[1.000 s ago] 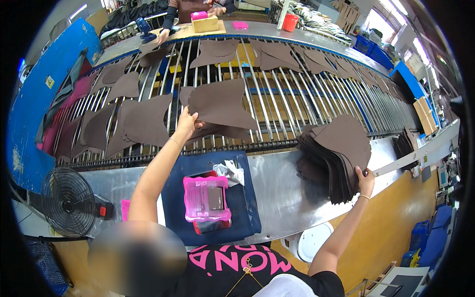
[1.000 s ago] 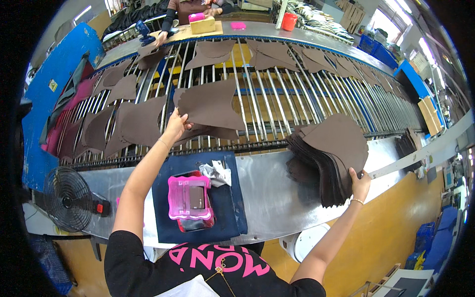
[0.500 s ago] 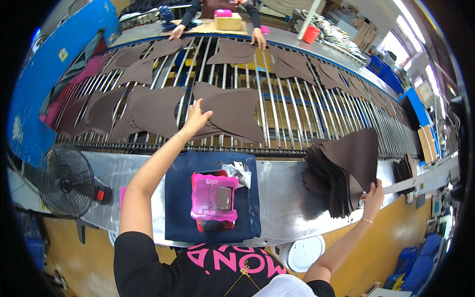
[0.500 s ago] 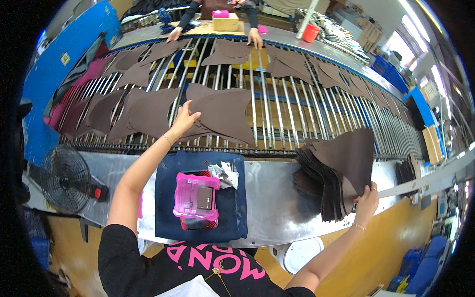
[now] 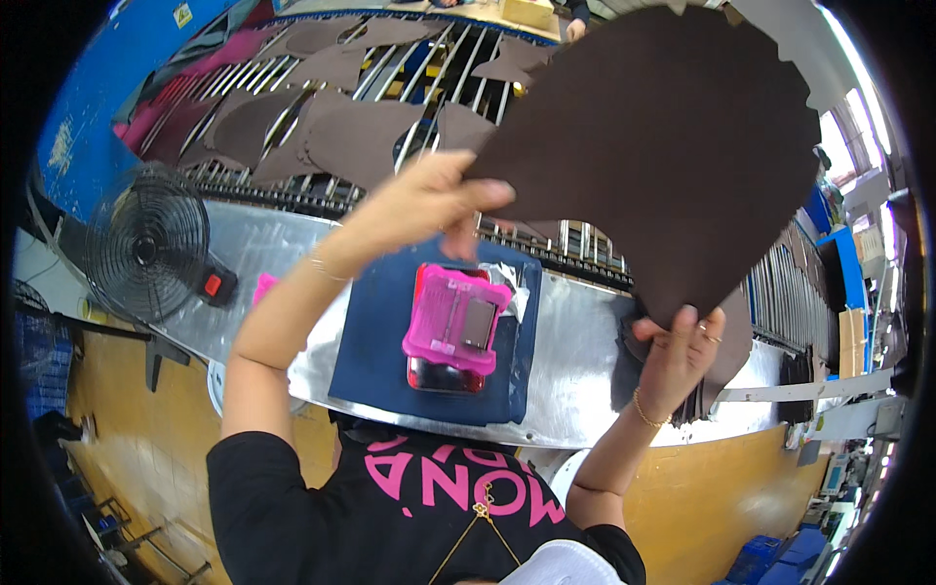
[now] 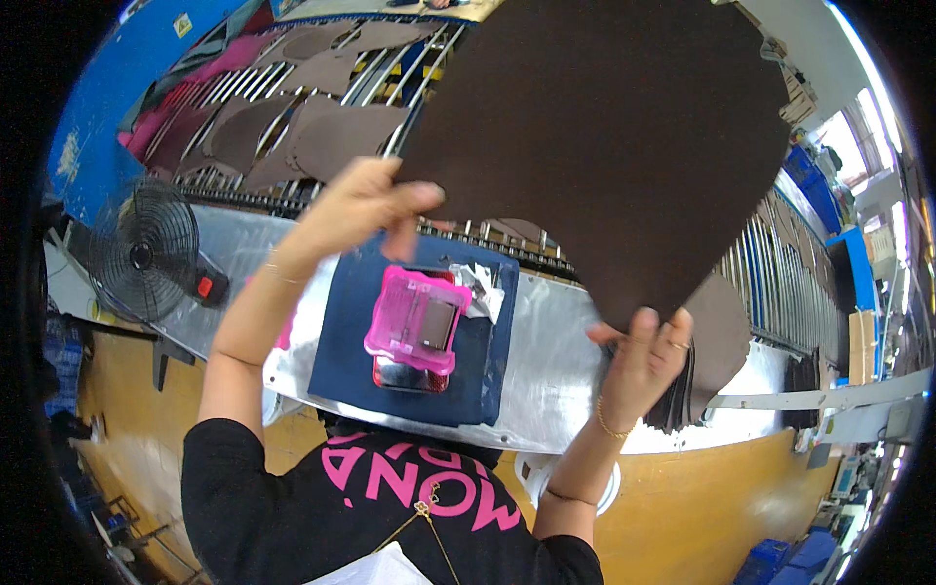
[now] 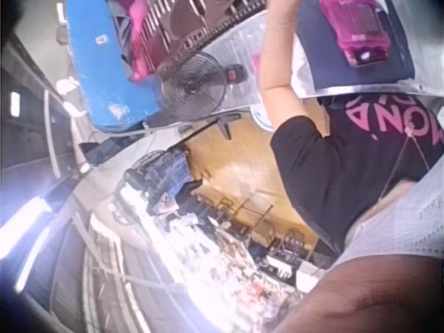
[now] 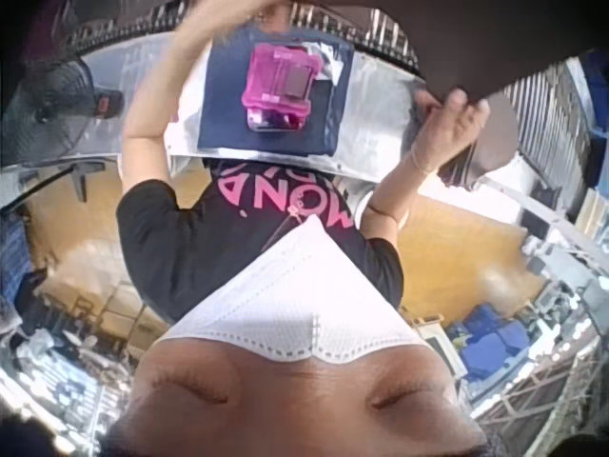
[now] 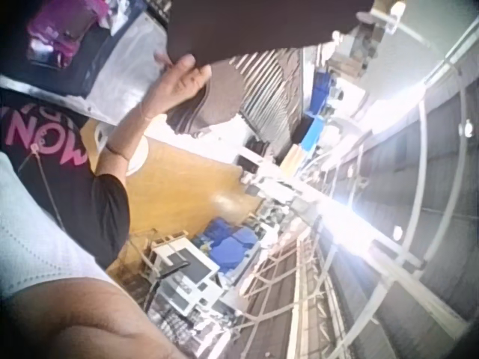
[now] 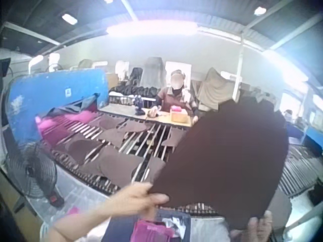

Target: The person repeatedly picks up brown fabric pieces from a stack, places them on a pink plastic jig, and then transfers them onto a metal rack. The person continues this cycle, arranging the pieces in a row on the rack.

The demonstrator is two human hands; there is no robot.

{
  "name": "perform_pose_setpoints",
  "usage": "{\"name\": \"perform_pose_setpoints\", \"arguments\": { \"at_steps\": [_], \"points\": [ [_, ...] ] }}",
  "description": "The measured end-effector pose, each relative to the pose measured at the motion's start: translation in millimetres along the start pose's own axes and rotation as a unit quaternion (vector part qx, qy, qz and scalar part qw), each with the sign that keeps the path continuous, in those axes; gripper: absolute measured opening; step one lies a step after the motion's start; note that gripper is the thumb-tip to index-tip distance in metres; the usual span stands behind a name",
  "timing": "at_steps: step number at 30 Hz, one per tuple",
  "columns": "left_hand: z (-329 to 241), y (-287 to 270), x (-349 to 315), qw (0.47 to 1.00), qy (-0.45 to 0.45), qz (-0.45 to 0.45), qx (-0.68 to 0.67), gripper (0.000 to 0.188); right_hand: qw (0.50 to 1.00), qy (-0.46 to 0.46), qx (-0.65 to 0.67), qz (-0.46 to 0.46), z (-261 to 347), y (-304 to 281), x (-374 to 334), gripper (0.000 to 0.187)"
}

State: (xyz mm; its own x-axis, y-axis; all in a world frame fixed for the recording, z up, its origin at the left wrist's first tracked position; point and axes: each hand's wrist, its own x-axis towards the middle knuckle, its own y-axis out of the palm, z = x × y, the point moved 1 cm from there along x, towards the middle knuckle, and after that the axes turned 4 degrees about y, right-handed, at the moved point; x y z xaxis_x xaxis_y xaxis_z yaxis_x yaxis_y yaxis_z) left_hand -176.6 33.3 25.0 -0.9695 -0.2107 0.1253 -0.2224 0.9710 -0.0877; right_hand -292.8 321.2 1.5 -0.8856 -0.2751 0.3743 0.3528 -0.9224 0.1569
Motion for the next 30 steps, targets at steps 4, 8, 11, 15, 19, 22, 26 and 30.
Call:
{"name": "perform_pose_setpoints", "arguments": {
  "at_steps": [4, 8, 11, 15, 19, 22, 26, 30],
  "points": [
    [-27, -52, -60, 0.978, 0.047, -0.15, 0.136, 0.023, 0.98, 0.018, -0.117, 0.158, -21, 33, -16, 0.016],
    [-40, -75, -113, 0.946, 0.111, -0.227, 0.201, 0.017, 0.965, -0.003, -0.145, 0.218, -59, 68, -44, 0.019],
    [-37, -78, -135, 0.907, 0.131, -0.284, 0.283, 0.015, 0.925, -0.14, -0.239, 0.258, -63, 82, -50, 0.021],
    [-23, -83, -152, 0.916, 0.086, -0.293, 0.261, 0.013, 0.891, -0.219, -0.294, 0.266, -68, 83, -53, 0.016],
    [6, -77, -152, 0.936, 0.047, -0.256, 0.236, 0.01, 0.889, -0.193, -0.334, 0.247, -75, 53, -63, 0.018],
    [26, -59, -140, 0.954, 0.009, -0.185, 0.237, 0.008, 0.869, -0.223, -0.362, 0.254, -60, 32, -58, 0.025],
    [48, -32, -108, 0.924, 0.06, -0.061, 0.372, 0.009, 0.871, -0.149, -0.399, 0.245, -69, -15, -73, 0.02],
    [48, 3, -80, 0.919, 0.136, -0.006, 0.369, 0.009, 0.911, 0.029, -0.379, 0.158, -78, -74, -96, 0.016]
  ]
}}
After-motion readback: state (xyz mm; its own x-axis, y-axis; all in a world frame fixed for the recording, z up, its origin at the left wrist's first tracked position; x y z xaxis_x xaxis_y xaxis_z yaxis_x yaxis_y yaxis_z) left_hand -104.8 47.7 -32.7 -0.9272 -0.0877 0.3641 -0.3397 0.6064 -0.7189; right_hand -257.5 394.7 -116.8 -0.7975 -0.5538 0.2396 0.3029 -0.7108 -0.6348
